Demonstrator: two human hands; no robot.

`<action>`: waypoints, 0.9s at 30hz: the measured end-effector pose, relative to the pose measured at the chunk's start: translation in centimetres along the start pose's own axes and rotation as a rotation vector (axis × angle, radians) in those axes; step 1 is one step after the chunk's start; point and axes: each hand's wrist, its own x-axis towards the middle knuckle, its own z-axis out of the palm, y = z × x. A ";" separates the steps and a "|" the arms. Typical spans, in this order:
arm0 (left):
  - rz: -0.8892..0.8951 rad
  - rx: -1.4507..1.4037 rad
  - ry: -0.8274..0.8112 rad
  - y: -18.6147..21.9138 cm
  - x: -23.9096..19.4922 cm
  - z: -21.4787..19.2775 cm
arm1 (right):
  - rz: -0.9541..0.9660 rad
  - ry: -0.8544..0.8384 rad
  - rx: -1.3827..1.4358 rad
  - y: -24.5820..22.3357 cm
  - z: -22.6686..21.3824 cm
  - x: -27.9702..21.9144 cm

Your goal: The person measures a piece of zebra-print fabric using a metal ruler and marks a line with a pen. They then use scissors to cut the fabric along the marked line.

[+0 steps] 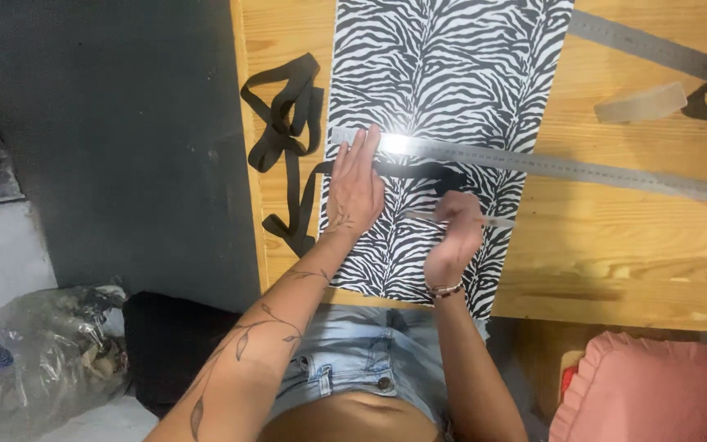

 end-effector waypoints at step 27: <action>-0.016 -0.028 -0.052 1.0 0.4 -1.8 | 0.345 0.027 0.421 -0.5 4.3 0.8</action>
